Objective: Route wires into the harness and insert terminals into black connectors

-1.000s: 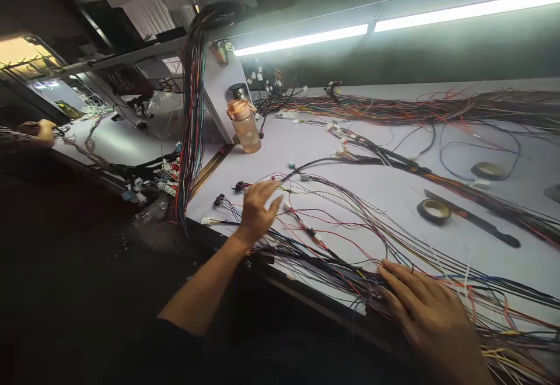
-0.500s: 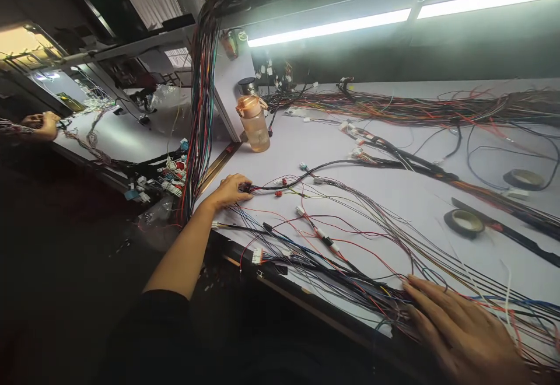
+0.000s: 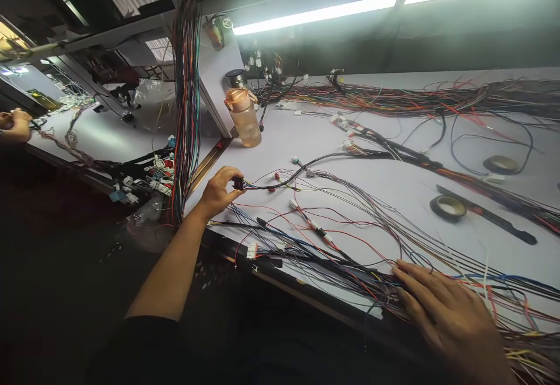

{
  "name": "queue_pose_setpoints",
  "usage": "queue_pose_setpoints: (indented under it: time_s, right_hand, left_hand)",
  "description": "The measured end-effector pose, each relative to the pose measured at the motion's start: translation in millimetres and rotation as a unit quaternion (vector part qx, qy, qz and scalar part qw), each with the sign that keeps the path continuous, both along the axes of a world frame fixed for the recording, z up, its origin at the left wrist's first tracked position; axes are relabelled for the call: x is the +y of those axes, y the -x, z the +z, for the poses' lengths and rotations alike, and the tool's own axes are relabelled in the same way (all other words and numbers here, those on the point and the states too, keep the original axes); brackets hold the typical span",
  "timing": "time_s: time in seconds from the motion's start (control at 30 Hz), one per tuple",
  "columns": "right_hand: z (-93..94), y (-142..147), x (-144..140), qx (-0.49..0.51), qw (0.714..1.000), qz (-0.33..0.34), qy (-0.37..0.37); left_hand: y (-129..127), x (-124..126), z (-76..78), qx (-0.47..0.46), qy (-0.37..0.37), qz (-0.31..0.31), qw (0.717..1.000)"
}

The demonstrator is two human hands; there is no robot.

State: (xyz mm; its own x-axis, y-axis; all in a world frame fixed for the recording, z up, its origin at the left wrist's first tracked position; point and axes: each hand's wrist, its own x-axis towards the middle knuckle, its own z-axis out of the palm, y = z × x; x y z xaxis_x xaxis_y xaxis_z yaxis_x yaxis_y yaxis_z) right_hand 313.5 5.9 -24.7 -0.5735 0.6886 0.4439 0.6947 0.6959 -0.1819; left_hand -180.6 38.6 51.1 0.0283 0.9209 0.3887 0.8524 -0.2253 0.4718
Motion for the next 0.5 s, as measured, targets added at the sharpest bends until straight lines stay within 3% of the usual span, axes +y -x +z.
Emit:
queue_pose_setpoints:
  time_s: [0.13, 0.23, 0.4, 0.5]
  right_hand:
    - [-0.8, 0.1, -1.0, 0.001, 1.0, -0.007, -0.001]
    - [-0.4, 0.0, -1.6, 0.0, 1.0, -0.009, 0.001]
    - [0.5, -0.6, -1.7, 0.016, 1.0, 0.001, 0.015]
    - [-1.3, -1.7, -1.6, 0.02, 1.0, -0.003, 0.012]
  left_hand:
    - [-5.5, -7.2, 9.0, -0.007, -0.011, -0.004, 1.0]
    - [-2.8, -7.5, 24.9, -0.036, -0.004, -0.017, 0.999]
    - [9.5, 10.4, 54.6, -0.064, 0.012, -0.044, 0.997]
    - [13.3, 19.9, 58.7, -0.072, 0.031, -0.054, 0.995]
